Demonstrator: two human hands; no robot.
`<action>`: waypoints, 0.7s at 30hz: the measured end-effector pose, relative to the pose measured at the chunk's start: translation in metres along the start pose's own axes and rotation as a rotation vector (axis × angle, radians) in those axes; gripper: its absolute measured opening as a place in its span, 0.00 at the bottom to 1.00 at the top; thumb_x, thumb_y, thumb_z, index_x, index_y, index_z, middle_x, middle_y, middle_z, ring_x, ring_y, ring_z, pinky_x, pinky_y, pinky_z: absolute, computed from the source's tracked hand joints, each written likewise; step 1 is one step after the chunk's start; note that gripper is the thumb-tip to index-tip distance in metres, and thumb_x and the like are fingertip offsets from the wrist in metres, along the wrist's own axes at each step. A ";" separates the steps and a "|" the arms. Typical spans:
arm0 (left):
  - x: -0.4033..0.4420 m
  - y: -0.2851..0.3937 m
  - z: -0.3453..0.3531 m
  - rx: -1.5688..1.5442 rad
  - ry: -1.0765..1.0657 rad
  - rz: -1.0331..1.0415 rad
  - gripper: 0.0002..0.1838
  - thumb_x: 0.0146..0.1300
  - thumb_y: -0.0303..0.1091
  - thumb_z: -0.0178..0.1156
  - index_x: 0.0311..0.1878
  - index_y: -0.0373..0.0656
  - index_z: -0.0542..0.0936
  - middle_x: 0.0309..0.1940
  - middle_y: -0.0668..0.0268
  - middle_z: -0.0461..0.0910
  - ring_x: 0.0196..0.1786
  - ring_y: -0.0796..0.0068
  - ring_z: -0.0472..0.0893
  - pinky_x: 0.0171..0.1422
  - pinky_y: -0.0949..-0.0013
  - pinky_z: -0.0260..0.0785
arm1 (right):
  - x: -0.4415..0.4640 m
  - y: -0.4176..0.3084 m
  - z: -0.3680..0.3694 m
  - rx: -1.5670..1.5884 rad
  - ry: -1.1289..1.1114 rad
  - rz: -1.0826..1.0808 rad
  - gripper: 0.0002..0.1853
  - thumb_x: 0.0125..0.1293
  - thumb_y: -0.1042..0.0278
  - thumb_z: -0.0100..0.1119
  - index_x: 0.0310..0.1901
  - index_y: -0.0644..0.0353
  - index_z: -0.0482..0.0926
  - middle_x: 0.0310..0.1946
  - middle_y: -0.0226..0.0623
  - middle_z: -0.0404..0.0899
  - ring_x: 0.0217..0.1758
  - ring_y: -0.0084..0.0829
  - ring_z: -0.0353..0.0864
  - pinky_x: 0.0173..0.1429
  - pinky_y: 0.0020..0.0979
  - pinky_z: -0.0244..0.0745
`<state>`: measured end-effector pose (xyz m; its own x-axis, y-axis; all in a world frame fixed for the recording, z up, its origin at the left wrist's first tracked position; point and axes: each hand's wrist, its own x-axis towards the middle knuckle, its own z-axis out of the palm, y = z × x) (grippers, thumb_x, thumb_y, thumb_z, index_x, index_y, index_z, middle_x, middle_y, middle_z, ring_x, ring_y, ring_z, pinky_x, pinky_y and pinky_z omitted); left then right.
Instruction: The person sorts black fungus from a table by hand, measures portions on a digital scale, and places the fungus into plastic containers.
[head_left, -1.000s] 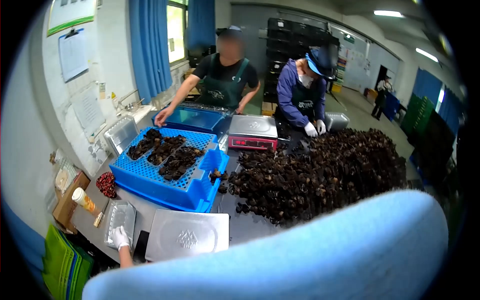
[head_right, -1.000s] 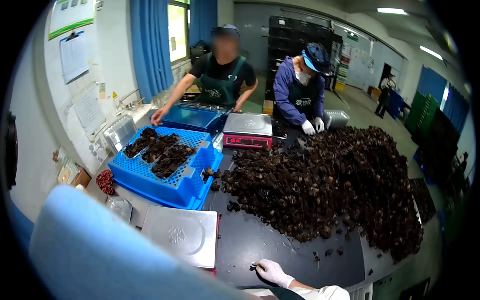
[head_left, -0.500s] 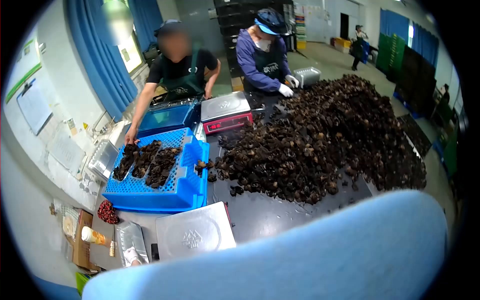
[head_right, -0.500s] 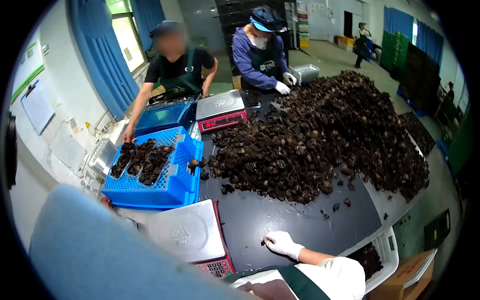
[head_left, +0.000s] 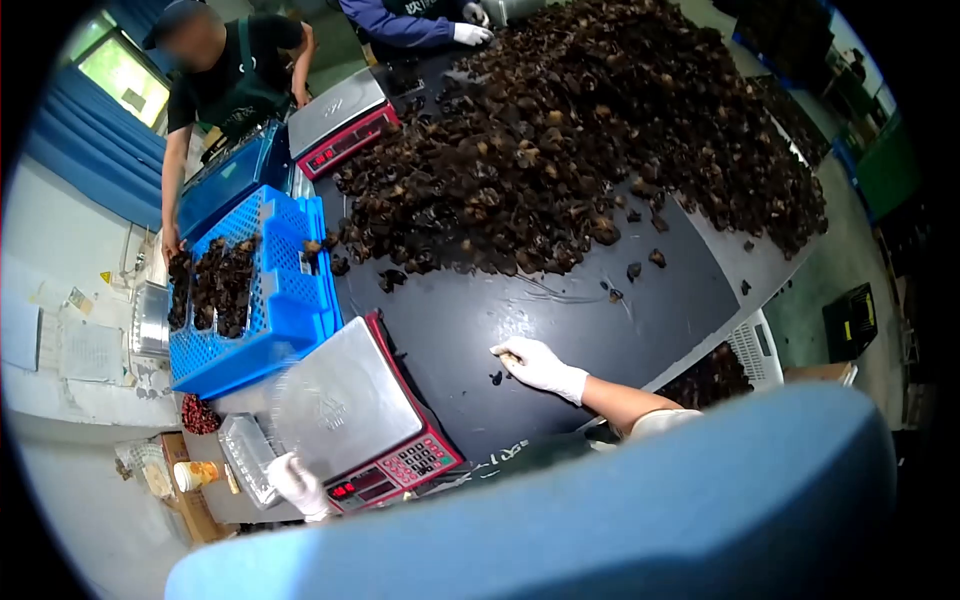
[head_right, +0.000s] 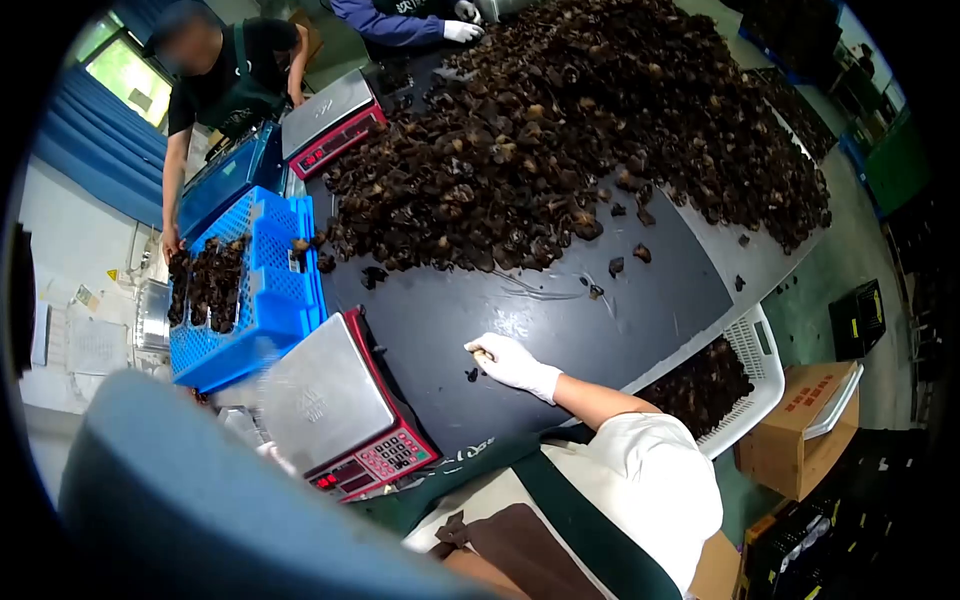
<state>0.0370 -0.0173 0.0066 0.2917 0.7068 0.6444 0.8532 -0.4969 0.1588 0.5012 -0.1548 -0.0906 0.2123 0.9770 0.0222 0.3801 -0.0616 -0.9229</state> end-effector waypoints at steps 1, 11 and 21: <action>-0.007 0.010 -0.001 -0.037 -0.135 0.035 0.04 0.65 0.25 0.58 0.42 0.39 0.76 0.39 0.57 0.75 0.46 0.55 0.74 0.54 0.55 0.65 | 0.001 -0.007 -0.003 -0.032 -0.042 0.060 0.13 0.64 0.67 0.60 0.50 0.58 0.80 0.41 0.42 0.80 0.45 0.43 0.81 0.50 0.38 0.77; 0.004 0.214 0.008 -0.455 -0.317 0.065 0.18 0.56 0.22 0.61 0.51 0.39 0.78 0.48 0.54 0.76 0.54 0.53 0.75 0.61 0.56 0.67 | 0.000 0.009 0.010 -0.582 -0.200 -0.454 0.10 0.59 0.60 0.62 0.39 0.54 0.82 0.36 0.35 0.75 0.42 0.37 0.76 0.45 0.38 0.73; -0.042 0.321 0.189 -0.005 -0.756 0.155 0.41 0.64 0.54 0.53 0.74 0.37 0.60 0.76 0.45 0.52 0.79 0.42 0.47 0.78 0.38 0.39 | -0.126 0.020 -0.201 -0.899 -0.927 0.467 0.16 0.49 0.60 0.63 0.37 0.61 0.87 0.38 0.50 0.85 0.43 0.49 0.85 0.47 0.46 0.80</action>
<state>0.3803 -0.1114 -0.1112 0.6252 0.7800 -0.0267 0.7772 -0.6190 0.1132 0.6626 -0.3204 -0.0347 -0.0583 0.5844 -0.8093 0.9626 -0.1821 -0.2008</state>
